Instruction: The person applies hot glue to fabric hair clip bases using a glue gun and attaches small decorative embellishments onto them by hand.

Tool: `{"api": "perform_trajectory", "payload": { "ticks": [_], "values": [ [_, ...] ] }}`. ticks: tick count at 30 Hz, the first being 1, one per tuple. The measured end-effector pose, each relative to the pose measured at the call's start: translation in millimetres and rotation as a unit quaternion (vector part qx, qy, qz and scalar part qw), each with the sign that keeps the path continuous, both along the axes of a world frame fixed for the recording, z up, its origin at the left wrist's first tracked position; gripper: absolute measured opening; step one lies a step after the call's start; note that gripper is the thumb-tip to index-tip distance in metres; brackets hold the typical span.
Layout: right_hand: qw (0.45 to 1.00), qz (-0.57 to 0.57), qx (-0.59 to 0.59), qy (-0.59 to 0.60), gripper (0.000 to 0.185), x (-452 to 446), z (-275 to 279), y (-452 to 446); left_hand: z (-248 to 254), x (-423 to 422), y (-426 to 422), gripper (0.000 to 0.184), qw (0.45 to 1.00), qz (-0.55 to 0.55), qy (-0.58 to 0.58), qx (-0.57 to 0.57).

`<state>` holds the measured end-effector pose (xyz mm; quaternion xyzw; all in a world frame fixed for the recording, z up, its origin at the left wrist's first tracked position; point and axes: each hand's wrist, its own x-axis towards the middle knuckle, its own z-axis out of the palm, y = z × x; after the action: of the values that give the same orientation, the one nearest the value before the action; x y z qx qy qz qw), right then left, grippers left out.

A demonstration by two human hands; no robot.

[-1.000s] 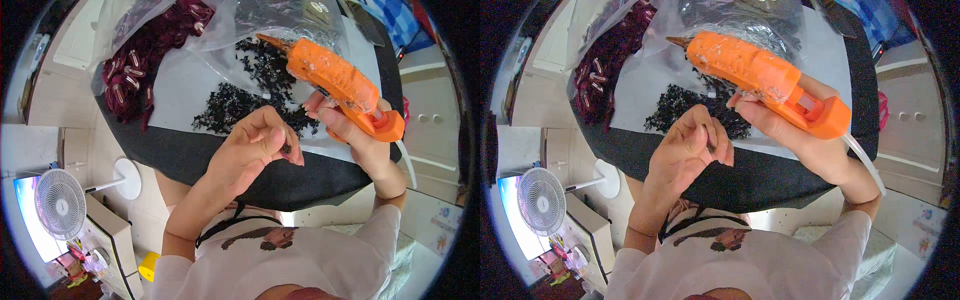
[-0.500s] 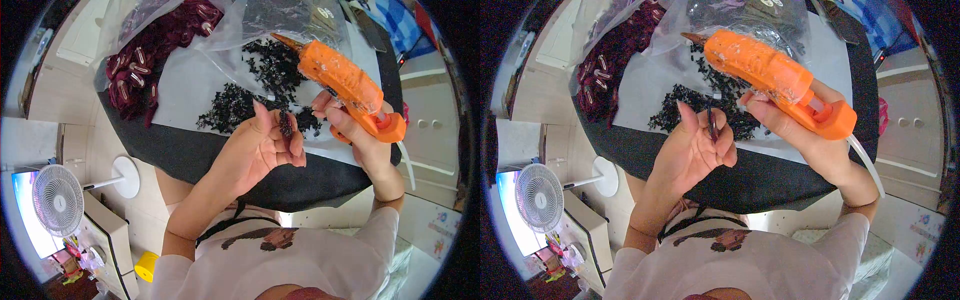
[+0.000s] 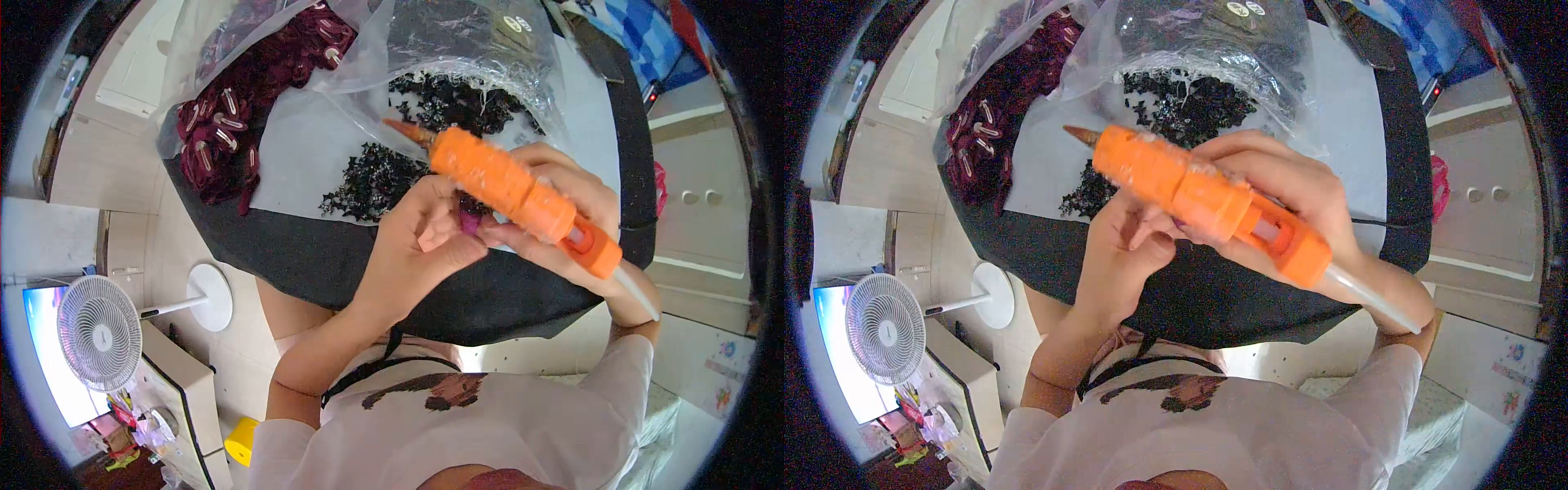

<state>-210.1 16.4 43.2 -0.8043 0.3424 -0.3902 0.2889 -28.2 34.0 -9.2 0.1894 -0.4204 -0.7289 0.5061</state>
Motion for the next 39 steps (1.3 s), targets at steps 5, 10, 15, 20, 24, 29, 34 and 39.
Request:
{"api": "perform_trajectory", "payload": {
  "ticks": [5, 10, 15, 20, 24, 29, 34, 39],
  "values": [
    [0.994, 0.002, -0.098, 0.046, 0.028, 0, -7, -4, -4, 0, 4, 0.052, 0.99, 0.019, -0.113, -0.079],
    [0.989, -0.019, -0.139, 0.055, 0.027, 0, -4, -3, -4, -1, 4, 0.051, 0.99, 0.016, -0.122, -0.068],
    [0.987, -0.109, -0.112, 0.042, 0.024, -6, 0, 2, -4, 3, 3, 0.047, 0.995, -0.03, -0.09, -0.012],
    [0.957, -0.222, 0.134, -0.128, 0.026, 2, 18, 16, -1, 1, 5, 0.035, 0.998, 0.004, -0.053, 0.036],
    [0.959, -0.197, 0.119, -0.164, 0.025, -2, 12, 10, 4, 0, 1, 0.022, 0.994, 0.016, -0.092, 0.055],
    [0.953, -0.197, 0.177, -0.144, 0.028, 2, 14, 14, 3, 6, 2, 0.015, 0.991, 0.034, -0.12, 0.049],
    [0.96, -0.178, 0.162, -0.146, 0.024, 4, 14, 15, -2, 7, 0, 0.018, 0.994, 0.033, -0.101, 0.033],
    [0.979, -0.121, 0.143, -0.076, 0.028, 1, 10, 11, 3, 0, 1, 0.023, 0.997, 0.032, -0.05, 0.057]
  ]
}}
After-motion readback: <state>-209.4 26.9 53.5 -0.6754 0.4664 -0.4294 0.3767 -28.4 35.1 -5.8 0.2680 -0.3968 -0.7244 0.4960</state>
